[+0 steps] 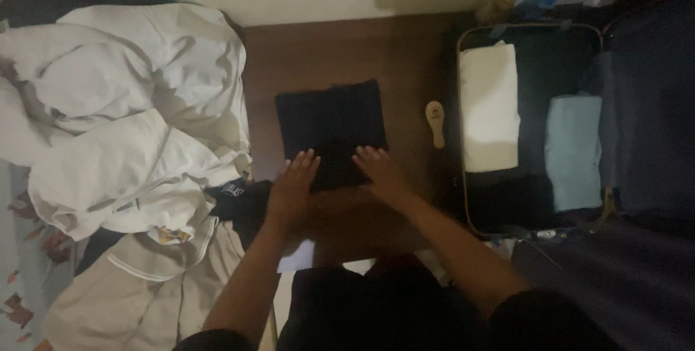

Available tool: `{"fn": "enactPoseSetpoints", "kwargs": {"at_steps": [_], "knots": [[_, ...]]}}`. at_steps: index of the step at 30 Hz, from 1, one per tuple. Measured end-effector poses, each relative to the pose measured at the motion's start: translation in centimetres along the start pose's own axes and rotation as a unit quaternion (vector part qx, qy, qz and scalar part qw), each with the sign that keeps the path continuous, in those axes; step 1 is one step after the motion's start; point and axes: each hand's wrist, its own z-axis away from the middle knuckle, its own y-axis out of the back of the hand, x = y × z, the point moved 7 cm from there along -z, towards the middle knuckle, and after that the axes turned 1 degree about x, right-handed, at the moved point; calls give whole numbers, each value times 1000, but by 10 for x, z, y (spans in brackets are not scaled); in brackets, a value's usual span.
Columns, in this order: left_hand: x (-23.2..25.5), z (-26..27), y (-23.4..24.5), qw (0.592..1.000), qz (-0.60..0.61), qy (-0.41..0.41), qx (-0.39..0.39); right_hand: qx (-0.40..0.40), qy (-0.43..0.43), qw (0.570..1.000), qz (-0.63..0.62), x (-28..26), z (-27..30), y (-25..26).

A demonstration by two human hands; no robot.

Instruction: The person folds black and white clothing items by hand on a desk and places them into an open suitcase. They use a brush to brush a black garment before folding it.

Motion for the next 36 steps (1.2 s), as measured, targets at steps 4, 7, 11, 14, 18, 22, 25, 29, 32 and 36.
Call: {"fn": "enactPoseSetpoints", "kwargs": {"at_steps": [4, 7, 11, 14, 18, 22, 25, 29, 32, 36], "knots": [[-11, 19, -2, 996, 35, -41, 68, 110, 21, 994, 0, 28, 17, -9], [-19, 17, 8, 979, 201, -37, 7, 78, -61, 973, -209, 48, 32, 1], [-44, 16, 2, 907, 380, 161, -80, 26, -225, 918, -325, 74, 29, 16], [-64, -1, -20, 839, 468, 278, -16, 27, -342, 836, -428, 95, 11, 7], [-75, -17, -44, 767, 531, 315, 178, 185, -322, 810, -454, 99, -25, -3], [-70, -21, -49, 803, 460, 330, 187, 202, -369, 821, -385, 94, -30, -13], [-69, -19, -64, 774, 495, 369, 137, 215, -415, 820, -330, 96, -34, -14], [-77, -15, -75, 774, 471, 367, 211, 200, -404, 834, -317, 95, -29, 5], [-82, -11, -63, 805, 369, 368, 283, 213, -424, 723, -502, 101, -14, 17], [-66, -5, -8, 811, 358, 332, 321, 207, -395, 832, -330, 83, -8, 47]]}}
